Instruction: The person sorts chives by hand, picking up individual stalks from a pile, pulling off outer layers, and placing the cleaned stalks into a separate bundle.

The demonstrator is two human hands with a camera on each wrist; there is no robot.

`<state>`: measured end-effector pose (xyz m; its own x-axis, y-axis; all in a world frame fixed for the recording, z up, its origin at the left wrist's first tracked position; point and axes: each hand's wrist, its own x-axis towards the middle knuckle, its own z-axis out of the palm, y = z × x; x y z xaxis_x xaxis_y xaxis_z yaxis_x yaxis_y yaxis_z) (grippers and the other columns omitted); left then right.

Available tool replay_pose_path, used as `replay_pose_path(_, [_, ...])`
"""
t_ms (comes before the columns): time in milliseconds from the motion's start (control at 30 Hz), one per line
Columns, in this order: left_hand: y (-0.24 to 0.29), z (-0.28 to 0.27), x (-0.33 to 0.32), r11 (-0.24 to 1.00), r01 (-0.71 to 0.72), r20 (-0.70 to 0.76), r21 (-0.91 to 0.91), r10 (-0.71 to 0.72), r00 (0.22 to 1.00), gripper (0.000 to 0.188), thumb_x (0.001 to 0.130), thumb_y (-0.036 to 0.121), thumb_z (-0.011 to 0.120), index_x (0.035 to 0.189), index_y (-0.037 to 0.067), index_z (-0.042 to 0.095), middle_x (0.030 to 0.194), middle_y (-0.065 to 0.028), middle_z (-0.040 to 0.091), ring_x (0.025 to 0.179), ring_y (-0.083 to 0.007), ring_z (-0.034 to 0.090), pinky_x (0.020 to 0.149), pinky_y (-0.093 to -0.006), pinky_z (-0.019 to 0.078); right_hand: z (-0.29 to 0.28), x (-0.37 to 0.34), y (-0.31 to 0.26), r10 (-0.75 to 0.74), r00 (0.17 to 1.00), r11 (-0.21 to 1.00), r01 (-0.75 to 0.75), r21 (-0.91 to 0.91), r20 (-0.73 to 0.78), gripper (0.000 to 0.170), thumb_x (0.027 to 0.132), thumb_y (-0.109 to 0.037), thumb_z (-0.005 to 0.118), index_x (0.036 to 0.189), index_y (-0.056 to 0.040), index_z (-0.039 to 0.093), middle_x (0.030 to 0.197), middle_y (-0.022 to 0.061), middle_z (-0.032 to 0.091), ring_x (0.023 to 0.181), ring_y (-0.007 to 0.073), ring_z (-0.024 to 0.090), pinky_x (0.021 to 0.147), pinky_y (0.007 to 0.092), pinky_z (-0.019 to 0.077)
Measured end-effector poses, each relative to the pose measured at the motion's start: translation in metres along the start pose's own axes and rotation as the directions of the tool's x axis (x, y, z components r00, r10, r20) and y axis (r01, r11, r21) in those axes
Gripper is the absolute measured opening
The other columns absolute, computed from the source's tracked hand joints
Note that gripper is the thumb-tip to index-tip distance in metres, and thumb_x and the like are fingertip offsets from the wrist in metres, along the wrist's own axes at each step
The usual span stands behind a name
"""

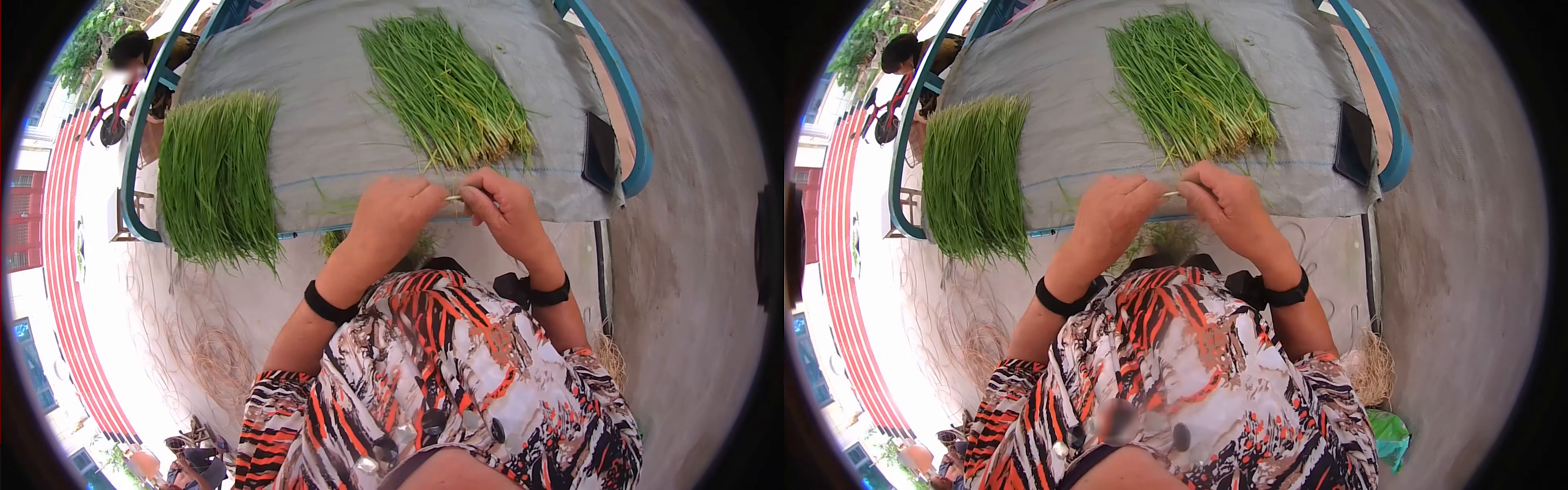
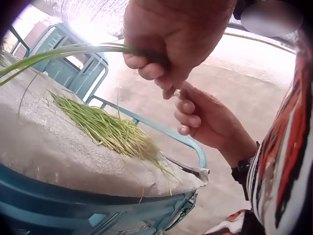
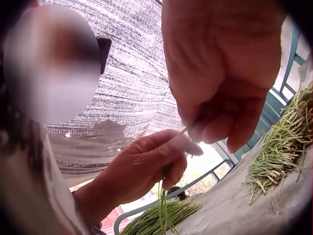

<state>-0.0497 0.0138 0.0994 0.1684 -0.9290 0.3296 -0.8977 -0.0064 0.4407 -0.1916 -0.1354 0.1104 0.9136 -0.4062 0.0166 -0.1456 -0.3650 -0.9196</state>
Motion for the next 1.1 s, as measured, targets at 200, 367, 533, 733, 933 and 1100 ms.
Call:
replay_pose_path(200, [-0.006, -0.028, -0.005, 0.690, 0.289, -0.050, -0.664, -0.427, 0.903, 0.022, 0.097, 0.018, 0.046, 0.106, 0.002, 0.059, 0.076, -0.0047, 0.056, 0.068, -0.0201, 0.056, 0.066, -0.0312, 0.0436, -0.021, -0.009, 0.024, 0.098, 0.994, 0.994, -0.096, -0.053, 0.040, 0.015, 0.092, -0.017, 0.057, 0.092, -0.0017, 0.059, 0.074, 0.0047, 0.057, 0.067, 0.0114, 0.055, 0.060, 0.0269, 0.0441])
replay_pose_path(367, [-0.015, -0.038, 0.011, -0.088, -0.013, 0.035, -0.996, -0.517, 0.855, 0.031, 0.102, 0.022, 0.037, 0.112, -0.002, 0.053, 0.084, -0.0047, 0.057, 0.076, -0.0171, 0.056, 0.072, -0.0315, 0.0461, 0.015, 0.014, 0.011, -0.245, 0.969, 0.952, 0.242, 0.189, -0.010, 0.031, 0.093, -0.023, 0.054, 0.114, -0.0002, 0.054, 0.103, 0.0086, 0.062, 0.098, 0.0174, 0.059, 0.086, 0.0300, 0.0449])
replay_pose_path(533, [-0.041, -0.019, 0.029, -0.451, -0.162, 0.086, -0.878, -0.481, 0.872, 0.027, 0.101, 0.018, 0.041, 0.116, -0.003, 0.050, 0.094, -0.0080, 0.061, 0.099, -0.0238, 0.059, 0.091, -0.0357, 0.0481, 0.034, 0.039, 0.002, -0.020, 0.915, 0.784, -0.235, 0.574, 0.402, 0.048, 0.098, -0.032, 0.044, 0.133, -0.0004, 0.040, 0.121, 0.0176, 0.056, 0.108, 0.0262, 0.059, 0.094, 0.0339, 0.0447])
replay_pose_path(733, [-0.113, 0.013, 0.017, -0.612, -0.284, 0.111, -0.738, -0.525, 0.844, 0.025, 0.098, 0.013, 0.045, 0.117, -0.002, 0.052, 0.105, -0.0130, 0.064, 0.111, -0.0279, 0.056, 0.103, -0.0442, 0.0432, 0.033, 0.049, 0.012, 0.061, 0.756, 0.378, -0.622, 0.686, 0.652, 0.061, 0.101, -0.043, 0.031, 0.137, 0.0056, 0.033, 0.132, 0.0261, 0.047, 0.112, 0.0320, 0.058, 0.095, 0.0393, 0.0486])
replay_pose_path(933, [-0.159, 0.033, -0.009, -0.635, -0.291, 0.143, -0.716, -0.542, 0.828, 0.025, 0.100, 0.017, 0.042, 0.115, 0.000, 0.052, 0.110, -0.0157, 0.062, 0.111, -0.0310, 0.057, 0.101, -0.0471, 0.0444, 0.030, 0.044, 0.013, 0.048, 0.733, 0.196, -0.673, 0.714, 0.678, 0.067, 0.100, -0.048, 0.028, 0.138, 0.0075, 0.029, 0.135, 0.0289, 0.042, 0.118, 0.0355, 0.053, 0.096, 0.0414, 0.0484])
replay_pose_path(1100, [-0.174, 0.047, -0.022, -0.678, -0.256, 0.192, -0.689, -0.512, 0.837, 0.027, 0.100, 0.019, 0.042, 0.114, -0.001, 0.054, 0.114, -0.0143, 0.061, 0.113, -0.0302, 0.055, 0.105, -0.0473, 0.0411, 0.034, 0.041, 0.019, 0.057, 0.704, 0.147, -0.707, 0.692, 0.708, 0.067, 0.100, -0.047, 0.027, 0.138, 0.0080, 0.029, 0.138, 0.0303, 0.037, 0.120, 0.0398, 0.049, 0.096, 0.0442, 0.0480])
